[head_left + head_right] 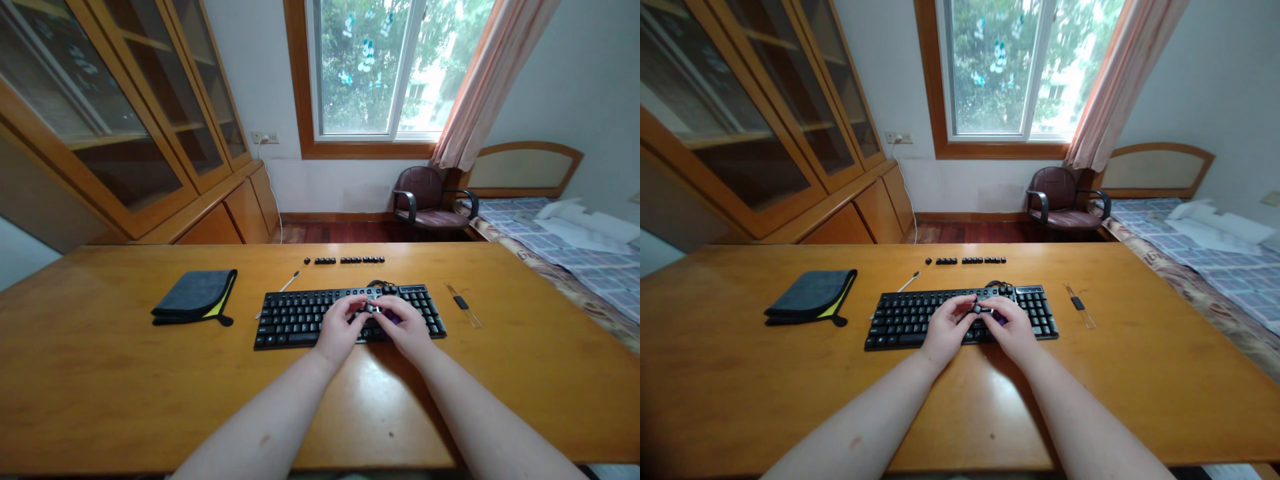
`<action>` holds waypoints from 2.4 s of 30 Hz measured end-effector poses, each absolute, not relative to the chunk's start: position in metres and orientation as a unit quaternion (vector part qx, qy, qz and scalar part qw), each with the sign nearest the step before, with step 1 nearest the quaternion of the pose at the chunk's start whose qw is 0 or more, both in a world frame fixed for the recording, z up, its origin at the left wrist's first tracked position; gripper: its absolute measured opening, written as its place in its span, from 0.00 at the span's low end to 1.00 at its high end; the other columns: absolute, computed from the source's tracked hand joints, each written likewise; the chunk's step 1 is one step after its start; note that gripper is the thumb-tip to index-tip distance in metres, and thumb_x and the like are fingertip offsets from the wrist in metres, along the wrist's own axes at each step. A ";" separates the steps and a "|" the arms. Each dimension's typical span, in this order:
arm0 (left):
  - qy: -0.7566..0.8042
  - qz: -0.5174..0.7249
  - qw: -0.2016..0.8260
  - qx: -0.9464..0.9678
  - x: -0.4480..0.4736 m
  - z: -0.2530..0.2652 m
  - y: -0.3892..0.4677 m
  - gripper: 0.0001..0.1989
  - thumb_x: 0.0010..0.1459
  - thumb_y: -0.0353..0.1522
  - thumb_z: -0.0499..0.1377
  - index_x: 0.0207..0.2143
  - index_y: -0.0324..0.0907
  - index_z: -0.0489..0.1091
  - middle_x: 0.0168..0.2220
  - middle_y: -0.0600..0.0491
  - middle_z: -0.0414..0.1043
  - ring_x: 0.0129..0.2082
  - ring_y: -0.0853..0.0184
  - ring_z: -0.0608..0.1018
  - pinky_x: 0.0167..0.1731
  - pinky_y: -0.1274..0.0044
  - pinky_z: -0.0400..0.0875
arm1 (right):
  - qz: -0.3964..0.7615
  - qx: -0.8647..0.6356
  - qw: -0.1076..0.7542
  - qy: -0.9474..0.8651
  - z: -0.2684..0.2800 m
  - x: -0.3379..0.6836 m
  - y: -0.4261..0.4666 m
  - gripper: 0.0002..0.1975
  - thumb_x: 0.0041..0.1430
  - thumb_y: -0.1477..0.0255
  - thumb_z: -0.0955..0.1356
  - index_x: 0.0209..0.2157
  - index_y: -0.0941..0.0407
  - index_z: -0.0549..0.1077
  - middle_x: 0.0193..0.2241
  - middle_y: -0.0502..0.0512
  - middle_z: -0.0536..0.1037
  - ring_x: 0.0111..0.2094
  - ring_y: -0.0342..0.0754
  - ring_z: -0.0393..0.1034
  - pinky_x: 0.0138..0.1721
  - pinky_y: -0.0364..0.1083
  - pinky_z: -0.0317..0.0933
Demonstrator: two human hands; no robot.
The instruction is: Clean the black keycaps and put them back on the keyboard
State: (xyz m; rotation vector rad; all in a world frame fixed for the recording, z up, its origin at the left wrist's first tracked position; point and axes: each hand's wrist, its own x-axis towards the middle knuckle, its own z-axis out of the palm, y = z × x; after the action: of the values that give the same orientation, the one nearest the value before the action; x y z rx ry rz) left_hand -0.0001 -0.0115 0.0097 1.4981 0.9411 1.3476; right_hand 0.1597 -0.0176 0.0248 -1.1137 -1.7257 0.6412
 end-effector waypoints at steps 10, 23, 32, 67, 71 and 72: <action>0.381 0.532 0.397 0.644 -0.002 0.018 -0.013 0.09 0.54 0.28 0.58 0.38 0.42 0.73 0.40 0.49 0.73 0.41 0.66 0.75 0.45 0.70 0.71 | 0.240 -0.489 0.489 -0.681 0.025 0.159 -0.018 0.07 0.53 0.65 0.68 0.33 0.53 0.74 0.33 0.55 0.76 0.35 0.49 0.70 0.39 0.50 0.66; 0.368 0.519 0.530 0.561 0.000 0.016 -0.010 0.18 0.57 0.28 0.53 0.51 0.39 0.64 0.42 0.47 0.74 0.45 0.66 0.75 0.49 0.70 0.68 | 0.230 -0.484 0.479 -0.696 0.025 0.160 -0.018 0.08 0.54 0.66 0.67 0.35 0.53 0.74 0.33 0.55 0.76 0.35 0.50 0.70 0.39 0.50 0.65; 0.346 0.518 0.550 0.557 0.000 0.013 -0.011 0.20 0.57 0.26 0.52 0.52 0.41 0.61 0.51 0.45 0.67 0.48 0.67 0.73 0.51 0.72 0.66 | 0.225 -0.462 0.452 -0.729 0.022 0.159 -0.017 0.10 0.54 0.68 0.68 0.39 0.51 0.75 0.34 0.55 0.75 0.37 0.49 0.70 0.40 0.49 0.65; 0.508 0.180 0.109 0.835 -0.008 0.010 -0.008 0.50 0.37 0.52 0.63 0.60 0.42 0.52 0.60 0.44 0.55 0.60 0.53 0.55 0.61 0.59 0.40 | 0.472 -0.530 0.447 -0.544 0.047 0.198 0.028 0.23 0.46 0.61 0.70 0.42 0.60 0.74 0.18 0.49 0.71 0.19 0.42 0.62 0.22 0.42 0.57; 0.510 0.182 0.109 0.834 -0.007 0.010 -0.008 0.49 0.37 0.52 0.63 0.59 0.43 0.52 0.60 0.45 0.56 0.60 0.54 0.56 0.61 0.59 0.41 | 0.346 -0.606 0.305 -0.648 0.057 0.201 0.046 0.17 0.48 0.65 0.69 0.40 0.57 0.77 0.30 0.55 0.79 0.25 0.45 0.68 0.26 0.43 0.62; 0.510 0.182 0.109 0.833 -0.007 0.010 -0.008 0.49 0.37 0.52 0.63 0.59 0.42 0.52 0.59 0.45 0.56 0.60 0.54 0.56 0.61 0.59 0.41 | 0.326 -0.608 0.267 -0.673 0.058 0.202 0.051 0.15 0.49 0.66 0.68 0.39 0.57 0.77 0.32 0.55 0.79 0.26 0.46 0.69 0.27 0.43 0.62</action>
State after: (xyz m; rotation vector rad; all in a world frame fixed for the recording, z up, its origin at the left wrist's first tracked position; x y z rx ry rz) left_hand -0.0074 -0.0079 0.0103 2.4503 1.5012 0.5359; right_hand 0.2020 0.0515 0.0581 -1.6400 -1.8163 0.8797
